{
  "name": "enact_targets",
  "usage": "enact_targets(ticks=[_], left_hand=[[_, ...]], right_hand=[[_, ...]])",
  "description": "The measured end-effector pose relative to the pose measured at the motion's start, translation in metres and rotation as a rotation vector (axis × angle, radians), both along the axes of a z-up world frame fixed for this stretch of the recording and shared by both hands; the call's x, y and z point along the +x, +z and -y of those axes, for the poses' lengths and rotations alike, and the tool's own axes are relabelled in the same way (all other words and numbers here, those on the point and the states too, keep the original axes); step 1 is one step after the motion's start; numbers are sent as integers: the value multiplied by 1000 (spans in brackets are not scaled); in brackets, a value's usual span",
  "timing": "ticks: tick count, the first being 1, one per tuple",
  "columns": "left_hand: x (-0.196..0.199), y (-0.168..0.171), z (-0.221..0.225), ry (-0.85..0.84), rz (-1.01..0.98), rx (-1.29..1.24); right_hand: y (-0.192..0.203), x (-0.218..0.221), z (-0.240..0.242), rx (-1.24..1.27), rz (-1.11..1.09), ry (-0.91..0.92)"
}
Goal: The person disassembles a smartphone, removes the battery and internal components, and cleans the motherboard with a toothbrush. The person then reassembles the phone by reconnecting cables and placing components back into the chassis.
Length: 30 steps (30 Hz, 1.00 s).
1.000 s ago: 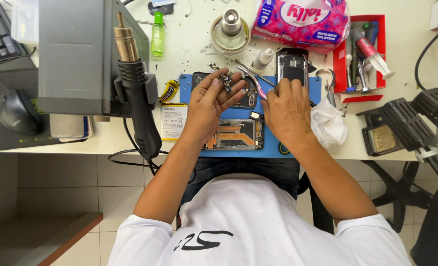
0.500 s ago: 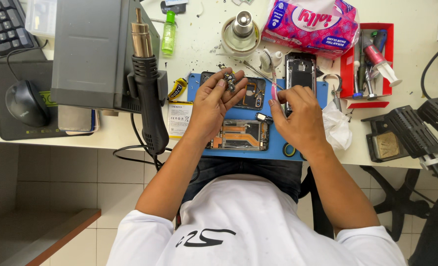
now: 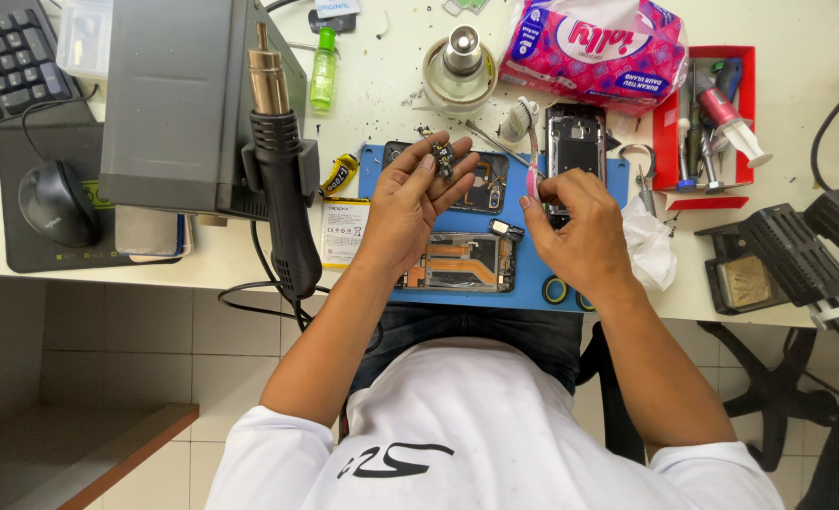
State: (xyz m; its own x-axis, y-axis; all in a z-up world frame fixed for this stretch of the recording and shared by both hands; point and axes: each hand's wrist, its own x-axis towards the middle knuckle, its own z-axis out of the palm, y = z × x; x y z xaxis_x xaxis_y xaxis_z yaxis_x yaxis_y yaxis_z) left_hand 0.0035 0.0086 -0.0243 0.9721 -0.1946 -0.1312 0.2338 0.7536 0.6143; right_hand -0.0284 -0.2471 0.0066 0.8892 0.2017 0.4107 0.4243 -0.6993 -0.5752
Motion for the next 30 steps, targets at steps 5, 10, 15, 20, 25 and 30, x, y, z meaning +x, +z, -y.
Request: enact_targets(ticks=[5, 10, 15, 20, 25, 30], left_hand=[[3, 10, 2, 7, -6, -28], [3, 18, 1, 10, -29, -56], [1, 16, 0, -3, -36, -75], [-2, 22, 0, 10, -62, -52], [6, -1, 3, 23, -48, 16], [3, 16, 3, 83, -56, 6]], right_hand=[[7, 1, -1, 1, 20, 2], [10, 1, -4, 39, -30, 4], [10, -1, -6, 69, -66, 3], [6, -3, -4, 79, -73, 16], [6, -2, -4, 85, -77, 24], [9, -3, -6, 96, -88, 24]])
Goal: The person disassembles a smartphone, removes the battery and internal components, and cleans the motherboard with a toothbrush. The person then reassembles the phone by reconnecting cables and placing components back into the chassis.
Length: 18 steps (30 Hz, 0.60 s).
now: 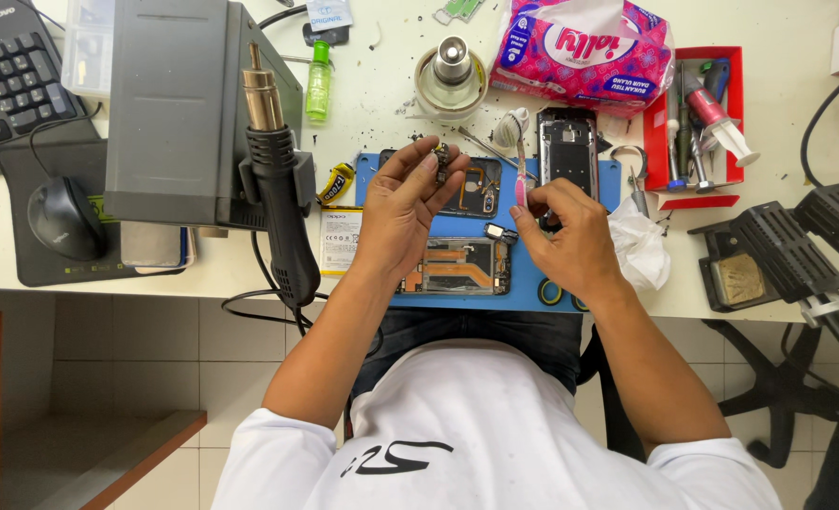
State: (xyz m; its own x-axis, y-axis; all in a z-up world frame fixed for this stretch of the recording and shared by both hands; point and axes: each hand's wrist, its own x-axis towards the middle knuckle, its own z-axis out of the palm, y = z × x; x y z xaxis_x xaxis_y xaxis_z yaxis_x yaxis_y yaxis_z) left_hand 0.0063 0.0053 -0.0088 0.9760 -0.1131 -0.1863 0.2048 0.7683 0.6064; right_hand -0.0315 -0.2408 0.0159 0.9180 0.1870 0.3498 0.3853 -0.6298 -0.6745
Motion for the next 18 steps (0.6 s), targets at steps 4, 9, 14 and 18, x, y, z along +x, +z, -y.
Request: enact_targets(ticks=[4, 9, 14, 18], left_hand=[[-2, 12, 0, 0, 9, -35], [-4, 17, 0, -2, 25, -28], [-4, 18, -1, -6, 41, -45], [-4, 15, -2, -10, 51, -56]], right_hand=[[0, 0, 0, 5, -3, 7], [-2, 0, 0, 5, -12, 4], [3, -1, -3, 6, -18, 4], [3, -2, -3, 4, -9, 6]])
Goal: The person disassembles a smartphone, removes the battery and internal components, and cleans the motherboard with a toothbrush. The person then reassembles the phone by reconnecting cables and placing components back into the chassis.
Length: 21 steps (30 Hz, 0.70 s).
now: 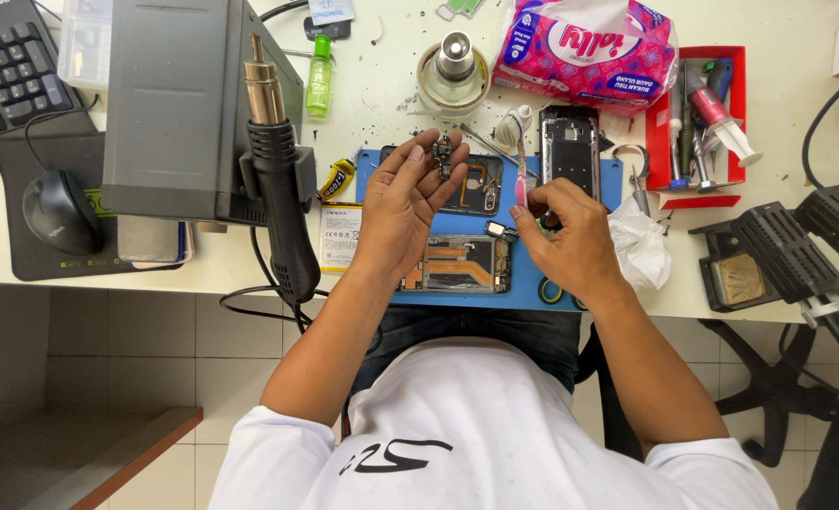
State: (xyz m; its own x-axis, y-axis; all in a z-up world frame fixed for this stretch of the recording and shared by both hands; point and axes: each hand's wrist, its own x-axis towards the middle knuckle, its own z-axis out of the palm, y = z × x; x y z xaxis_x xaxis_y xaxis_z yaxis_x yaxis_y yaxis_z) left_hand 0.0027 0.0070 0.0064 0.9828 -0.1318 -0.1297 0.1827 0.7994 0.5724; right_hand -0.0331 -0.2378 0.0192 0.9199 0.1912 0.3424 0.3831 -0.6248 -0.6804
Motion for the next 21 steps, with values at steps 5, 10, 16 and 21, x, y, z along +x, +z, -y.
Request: enact_targets(ticks=[5, 10, 16, 21], left_hand=[[-1, -6, 1, -3, -16, -28], [0, -8, 2, -9, -42, -59], [6, -7, 2, 27, -62, -43], [12, -15, 2, 76, -112, -57]], right_hand=[[-10, -6, 2, 65, -68, -23], [-12, -6, 0, 111, -145, -41], [24, 39, -5, -1, 36, -49], [26, 59, -27, -74, 145, -50]])
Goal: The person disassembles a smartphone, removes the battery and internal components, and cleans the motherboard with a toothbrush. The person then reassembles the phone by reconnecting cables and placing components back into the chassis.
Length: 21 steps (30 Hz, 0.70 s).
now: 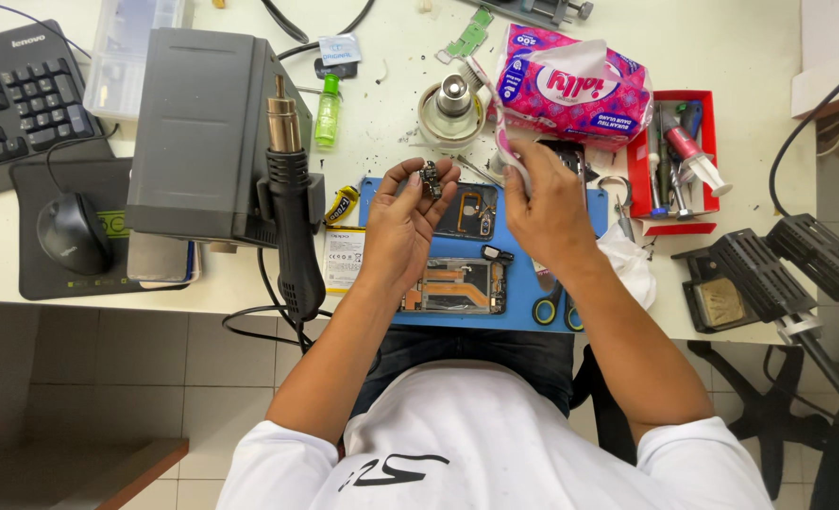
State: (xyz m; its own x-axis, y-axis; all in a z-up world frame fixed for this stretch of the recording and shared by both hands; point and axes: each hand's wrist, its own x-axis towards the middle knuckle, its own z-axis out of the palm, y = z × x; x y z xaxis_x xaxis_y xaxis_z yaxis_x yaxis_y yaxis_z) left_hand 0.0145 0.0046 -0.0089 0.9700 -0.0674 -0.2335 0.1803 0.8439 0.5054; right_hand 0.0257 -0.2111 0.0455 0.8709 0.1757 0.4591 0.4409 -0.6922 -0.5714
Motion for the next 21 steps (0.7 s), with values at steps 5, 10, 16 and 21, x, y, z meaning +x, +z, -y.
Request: enact_targets(ticks=[5, 10, 16, 21], left_hand=[[4, -2, -1, 9, -12, 0], [3, 4, -1, 14, 5, 5], [3, -4, 0, 4, 21, 7], [4, -5, 0, 5, 15, 8]], right_hand=[[-1, -1, -22, 90, -91, 21], [-11, 6, -22, 98, -107, 25], [-17, 8, -18, 103, -126, 24], [-24, 13, -13, 25, -50, 45]])
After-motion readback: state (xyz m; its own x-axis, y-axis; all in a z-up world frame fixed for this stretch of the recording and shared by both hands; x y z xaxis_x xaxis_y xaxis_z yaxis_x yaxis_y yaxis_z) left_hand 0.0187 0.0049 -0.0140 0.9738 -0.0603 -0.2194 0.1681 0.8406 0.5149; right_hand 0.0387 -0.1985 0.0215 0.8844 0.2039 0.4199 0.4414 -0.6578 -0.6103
